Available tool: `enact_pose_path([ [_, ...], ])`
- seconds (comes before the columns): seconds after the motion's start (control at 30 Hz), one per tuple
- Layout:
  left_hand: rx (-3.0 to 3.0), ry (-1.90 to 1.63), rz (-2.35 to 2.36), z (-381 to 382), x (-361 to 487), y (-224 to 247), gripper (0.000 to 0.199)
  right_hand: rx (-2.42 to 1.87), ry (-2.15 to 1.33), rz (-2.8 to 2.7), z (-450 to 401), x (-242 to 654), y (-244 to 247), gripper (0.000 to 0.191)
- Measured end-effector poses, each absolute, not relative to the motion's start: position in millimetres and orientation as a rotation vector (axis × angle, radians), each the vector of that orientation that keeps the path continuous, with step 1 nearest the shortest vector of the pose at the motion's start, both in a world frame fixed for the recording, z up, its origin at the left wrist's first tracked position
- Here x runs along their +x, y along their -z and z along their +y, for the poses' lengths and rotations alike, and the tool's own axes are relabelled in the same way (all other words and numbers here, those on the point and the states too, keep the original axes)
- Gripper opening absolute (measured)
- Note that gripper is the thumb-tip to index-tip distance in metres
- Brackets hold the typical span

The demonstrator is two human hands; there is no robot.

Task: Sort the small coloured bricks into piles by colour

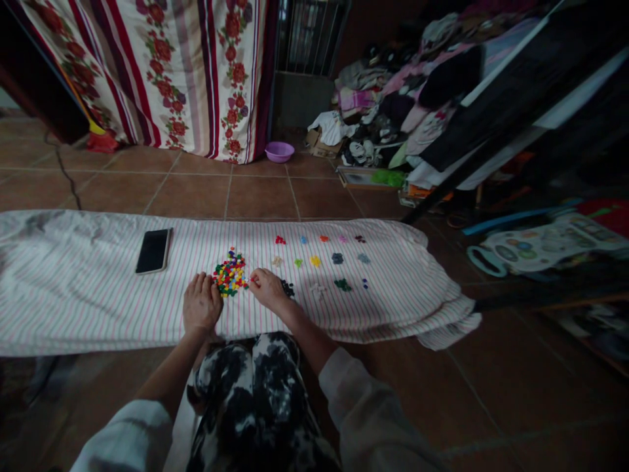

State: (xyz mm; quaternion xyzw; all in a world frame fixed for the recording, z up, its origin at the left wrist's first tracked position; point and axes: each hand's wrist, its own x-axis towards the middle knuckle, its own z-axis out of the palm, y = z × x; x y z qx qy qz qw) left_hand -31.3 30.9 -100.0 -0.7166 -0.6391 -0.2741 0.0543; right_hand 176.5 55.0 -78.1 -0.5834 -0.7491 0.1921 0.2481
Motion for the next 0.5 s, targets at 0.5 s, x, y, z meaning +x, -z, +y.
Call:
enact_pose_path([
  [0.5,-2.242,0.93,-1.964,31.1,-32.2,99.9,0.04,-1.519,-0.651,-1.958,53.4,183.1,73.2,0.02],
])
